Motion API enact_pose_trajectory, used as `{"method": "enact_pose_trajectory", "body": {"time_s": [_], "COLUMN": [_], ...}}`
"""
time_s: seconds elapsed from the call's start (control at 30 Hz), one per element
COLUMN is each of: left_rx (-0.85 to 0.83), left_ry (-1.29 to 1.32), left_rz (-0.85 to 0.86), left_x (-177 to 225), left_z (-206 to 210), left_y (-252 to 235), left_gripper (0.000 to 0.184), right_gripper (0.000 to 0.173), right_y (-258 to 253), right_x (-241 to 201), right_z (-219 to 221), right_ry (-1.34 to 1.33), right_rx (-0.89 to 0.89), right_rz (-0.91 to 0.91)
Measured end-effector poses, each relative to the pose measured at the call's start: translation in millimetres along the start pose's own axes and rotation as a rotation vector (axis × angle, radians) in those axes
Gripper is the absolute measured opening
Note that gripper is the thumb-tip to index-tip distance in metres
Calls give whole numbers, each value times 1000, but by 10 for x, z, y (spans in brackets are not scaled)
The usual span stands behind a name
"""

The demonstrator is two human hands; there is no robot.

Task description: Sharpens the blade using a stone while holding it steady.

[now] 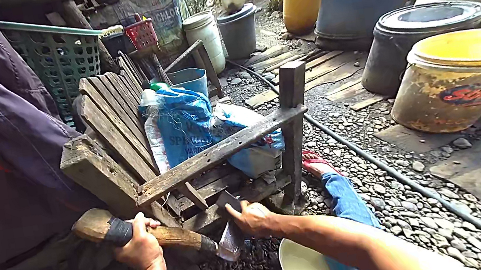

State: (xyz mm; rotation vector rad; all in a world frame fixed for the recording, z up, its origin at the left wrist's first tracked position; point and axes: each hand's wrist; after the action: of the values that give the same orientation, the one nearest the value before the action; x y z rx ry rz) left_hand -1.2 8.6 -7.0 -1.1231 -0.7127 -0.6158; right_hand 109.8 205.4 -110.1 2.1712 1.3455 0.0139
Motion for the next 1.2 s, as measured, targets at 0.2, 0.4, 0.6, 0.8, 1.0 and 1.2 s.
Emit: {"method": "enact_pose_trajectory", "body": {"time_s": [0.2,0.4,0.6,0.8,1.0,1.2], "left_rx": [-19,-20,-60,-28,-56,-38], "left_ry": [9,-6,25,0,34,41], "left_rz": [13,18,47,25,42,38], "left_x": [38,-3,59,-24,36,-61], "left_z": [-14,-3,3,-22,-31,-41], "left_y": [37,-5,45,21,64,8], "left_gripper": [15,14,15,16,15,16], "right_gripper": [57,59,56,59,58,58], "right_y": [-421,55,-320,152,-390,-100], "right_x": [-119,-51,-187,-12,-45,147], "right_z": [-311,-34,-283,173,-267,-75], "right_ry": [-161,44,-181,20,-152,-6], "right_rx": [27,-59,28,-34,44,23], "right_rz": [181,-48,157,-100,159,-10]}}
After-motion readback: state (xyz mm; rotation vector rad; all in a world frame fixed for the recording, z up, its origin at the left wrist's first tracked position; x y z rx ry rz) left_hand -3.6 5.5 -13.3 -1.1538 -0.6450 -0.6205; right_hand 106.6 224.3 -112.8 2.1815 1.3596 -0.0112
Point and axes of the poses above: each hand's wrist, its own y-axis away from the middle knuckle, its own z-axis out of the palm, x = y × z, and after that the axes turned 14 degrees about z, right-handed
